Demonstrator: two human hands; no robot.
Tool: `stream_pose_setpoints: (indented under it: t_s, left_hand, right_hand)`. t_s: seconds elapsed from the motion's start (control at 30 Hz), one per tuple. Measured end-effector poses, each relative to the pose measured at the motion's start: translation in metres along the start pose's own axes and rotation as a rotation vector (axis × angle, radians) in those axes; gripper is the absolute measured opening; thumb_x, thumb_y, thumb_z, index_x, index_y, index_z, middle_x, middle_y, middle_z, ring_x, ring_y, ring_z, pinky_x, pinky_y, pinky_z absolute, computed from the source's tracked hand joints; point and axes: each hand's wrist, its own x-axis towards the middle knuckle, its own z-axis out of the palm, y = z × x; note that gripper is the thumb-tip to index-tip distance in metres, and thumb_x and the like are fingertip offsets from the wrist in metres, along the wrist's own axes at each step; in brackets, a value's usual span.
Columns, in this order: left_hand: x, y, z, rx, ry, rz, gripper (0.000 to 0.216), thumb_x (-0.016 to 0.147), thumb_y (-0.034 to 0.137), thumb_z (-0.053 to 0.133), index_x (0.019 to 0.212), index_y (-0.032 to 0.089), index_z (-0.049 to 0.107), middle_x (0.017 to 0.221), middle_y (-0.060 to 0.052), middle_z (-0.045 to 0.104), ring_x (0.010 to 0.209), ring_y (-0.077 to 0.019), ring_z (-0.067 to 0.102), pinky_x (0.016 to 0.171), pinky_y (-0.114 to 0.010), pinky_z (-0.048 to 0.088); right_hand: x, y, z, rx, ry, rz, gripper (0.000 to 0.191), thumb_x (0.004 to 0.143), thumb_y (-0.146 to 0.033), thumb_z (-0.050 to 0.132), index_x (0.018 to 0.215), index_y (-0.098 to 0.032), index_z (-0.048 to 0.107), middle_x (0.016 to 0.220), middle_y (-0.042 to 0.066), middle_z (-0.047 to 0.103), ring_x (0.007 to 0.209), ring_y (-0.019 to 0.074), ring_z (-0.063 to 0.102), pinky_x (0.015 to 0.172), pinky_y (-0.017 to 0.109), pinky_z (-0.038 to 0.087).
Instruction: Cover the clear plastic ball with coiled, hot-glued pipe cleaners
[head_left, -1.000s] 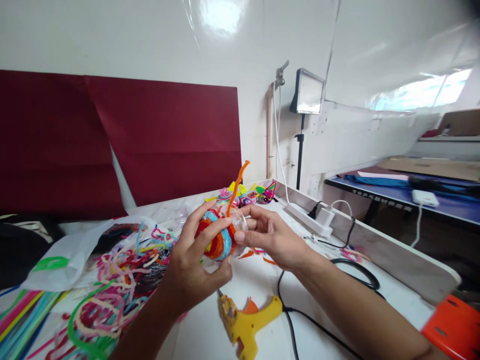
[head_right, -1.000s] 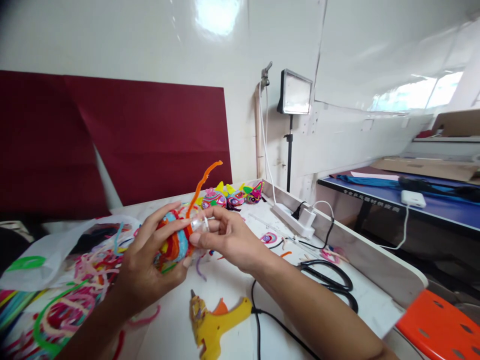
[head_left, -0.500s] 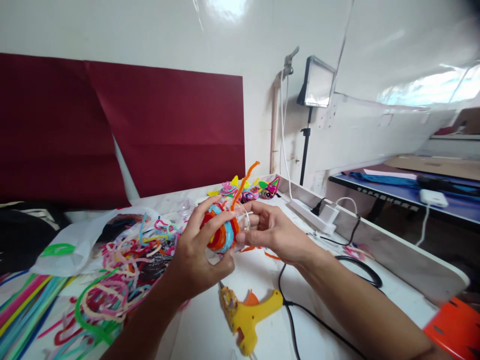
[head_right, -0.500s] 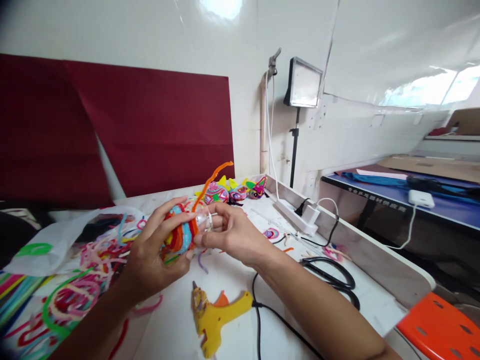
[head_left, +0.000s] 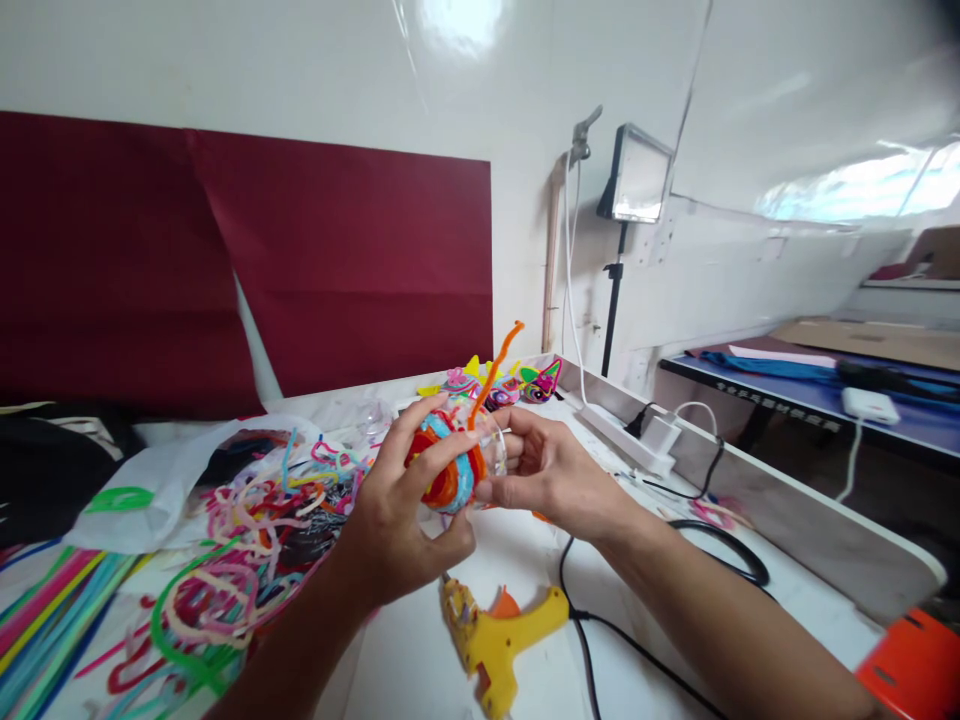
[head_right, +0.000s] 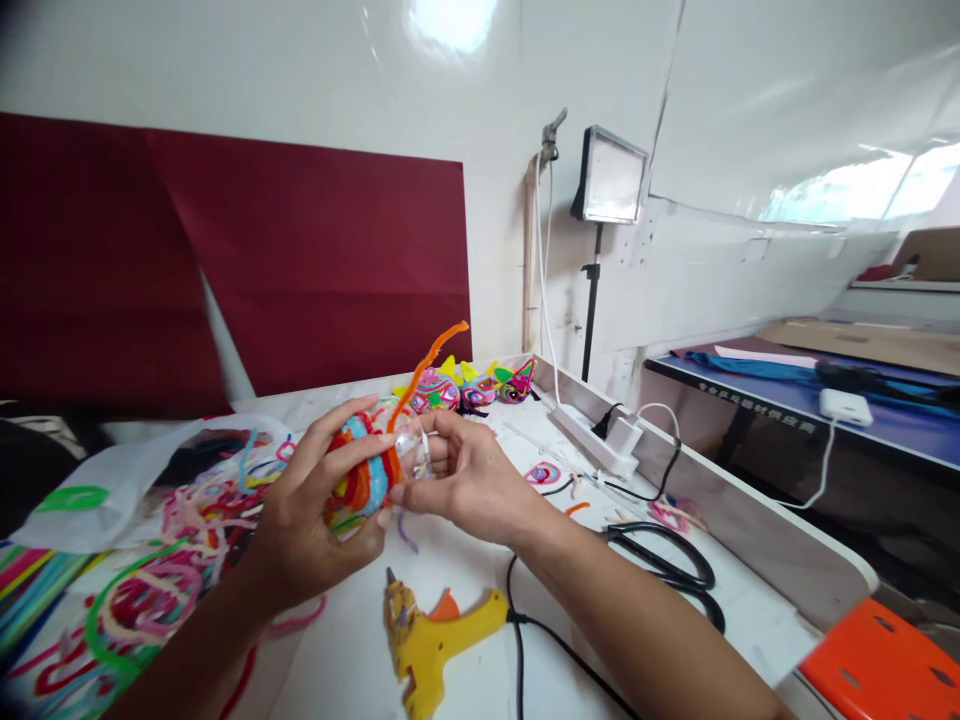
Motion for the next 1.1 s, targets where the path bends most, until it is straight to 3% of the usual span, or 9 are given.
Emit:
stream_pose_setpoints:
  t_s: [0.23,0.4,0.73,1.1]
  left_hand:
    - [0.0014,0.0029,-0.0014,-0.001,0.010,0.023,0.057,0.075,0.009,0.062,0.130,0.019,0.054,0.151,-0.018,0.045,0.139,-0.0347,0.050,0.115,-0.047,0.045]
    - [0.0012,0.0038,-0.0025,0.000,0.003,0.033,0.057,0.076,0.008,0.063,0.132,0.019,0.052,0.153,-0.018,0.043,0.140,-0.0359,0.049,0.115,-0.049,0.045]
    - [0.0014,0.0028,-0.0034,-0.002,0.025,0.068,0.059,0.076,0.007,0.063,0.133,0.019,0.053,0.155,-0.019,0.041,0.144,-0.0364,0.046,0.115,-0.050,0.046]
    - [0.0014,0.0020,-0.0030,-0.007,0.016,0.079,0.060,0.073,0.007,0.063,0.131,0.019,0.054,0.153,-0.019,0.044,0.139,-0.0365,0.050,0.113,-0.050,0.047]
  right_hand:
    - [-0.0041,-0.0023,0.0018,-0.028,-0.021,-0.037,0.058,0.061,-0.017,0.096,0.106,-0.017,0.060,0.080,-0.003,0.075,0.070,0.0102,0.069,0.070,0.023,0.056]
    - [-0.0068,-0.0045,0.0024,0.005,-0.030,-0.023,0.060,0.058,-0.013,0.098,0.105,-0.018,0.060,0.078,-0.005,0.073,0.069,0.0083,0.067,0.069,0.020,0.055]
    - [-0.0096,-0.0079,0.0063,-0.023,-0.071,-0.065,0.050,0.072,-0.029,0.094,0.106,-0.018,0.060,0.079,-0.004,0.074,0.071,0.0072,0.068,0.071,0.019,0.054]
    - [-0.0075,-0.0042,0.0065,0.006,-0.027,-0.065,0.051,0.063,-0.021,0.098,0.100,-0.017,0.063,0.075,-0.004,0.073,0.068,0.0095,0.069,0.069,0.021,0.057]
